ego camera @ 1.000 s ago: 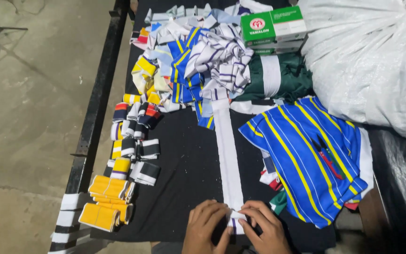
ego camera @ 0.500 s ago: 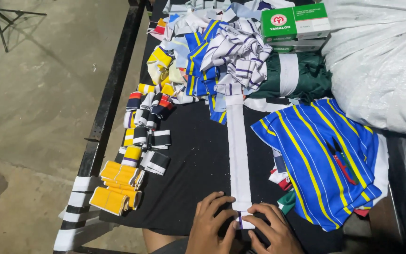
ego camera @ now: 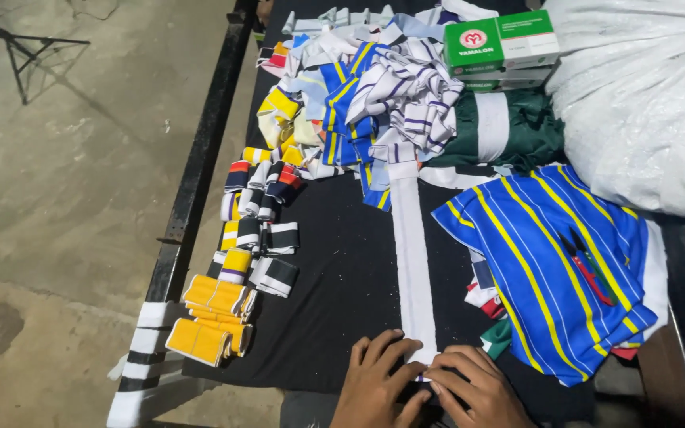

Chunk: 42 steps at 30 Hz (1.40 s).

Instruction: The person is sorting, folding, and bundling various fabric pieces and components on a work table in a factory setting.

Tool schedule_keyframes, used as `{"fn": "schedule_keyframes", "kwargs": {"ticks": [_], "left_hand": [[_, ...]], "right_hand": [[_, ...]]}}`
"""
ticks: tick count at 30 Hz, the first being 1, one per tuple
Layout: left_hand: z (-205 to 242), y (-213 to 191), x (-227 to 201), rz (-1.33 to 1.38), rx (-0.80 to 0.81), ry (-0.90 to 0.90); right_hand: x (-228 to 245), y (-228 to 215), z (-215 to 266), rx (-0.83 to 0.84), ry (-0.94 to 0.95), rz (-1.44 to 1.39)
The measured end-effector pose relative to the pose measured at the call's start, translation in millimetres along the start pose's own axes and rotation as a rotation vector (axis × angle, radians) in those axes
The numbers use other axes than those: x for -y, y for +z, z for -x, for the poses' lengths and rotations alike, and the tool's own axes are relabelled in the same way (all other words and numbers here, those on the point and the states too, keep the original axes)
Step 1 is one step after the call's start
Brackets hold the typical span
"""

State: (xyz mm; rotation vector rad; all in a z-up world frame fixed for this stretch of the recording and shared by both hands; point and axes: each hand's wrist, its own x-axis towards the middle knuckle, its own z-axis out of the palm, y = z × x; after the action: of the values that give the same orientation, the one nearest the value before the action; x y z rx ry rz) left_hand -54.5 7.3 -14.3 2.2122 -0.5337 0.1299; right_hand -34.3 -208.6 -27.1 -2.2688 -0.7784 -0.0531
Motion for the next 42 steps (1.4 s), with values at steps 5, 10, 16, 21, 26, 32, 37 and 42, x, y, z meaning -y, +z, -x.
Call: {"fn": "schedule_keyframes", "kwargs": {"ticks": [5, 10, 16, 21, 26, 32, 37, 42], "left_hand": [[-2.7, -3.8, 3.8, 0.026, -0.093, 0.083], [2.3, 6.8, 13.4, 0.006, -0.179, 0.082], [2.1, 0.1, 4.7, 0.119, -0.155, -0.195], [3.3, -1.7, 4.2, 0.105, -0.119, -0.189], [2.6, 5.2, 5.6, -0.056, -0.272, 0.0], [0.6, 2.8, -4.7, -0.035, -0.376, -0.065], [8.7, 7.7, 1.4, -0.038, -0.445, -0.138], [8.8, 6.1, 4.9, -0.005, -0.39, -0.218]], "right_hand": [[10.3, -3.0, -7.3, -0.047, 0.052, -0.084], [28.1, -13.0, -21.1, -0.038, 0.108, -0.201], [4.0, -2.9, -21.7, 0.006, 0.179, -0.213], [-1.3, -3.5, -28.7, 0.105, 0.219, -0.2], [0.7, -2.7, -40.2, 0.075, 0.166, -0.069], [4.6, -4.3, -42.3, 0.038, 0.194, -0.124], [5.7, 0.8, -39.9, 0.034, 0.208, -0.095], [1.8, 3.3, -40.4, 0.026, 0.218, -0.084]]}}
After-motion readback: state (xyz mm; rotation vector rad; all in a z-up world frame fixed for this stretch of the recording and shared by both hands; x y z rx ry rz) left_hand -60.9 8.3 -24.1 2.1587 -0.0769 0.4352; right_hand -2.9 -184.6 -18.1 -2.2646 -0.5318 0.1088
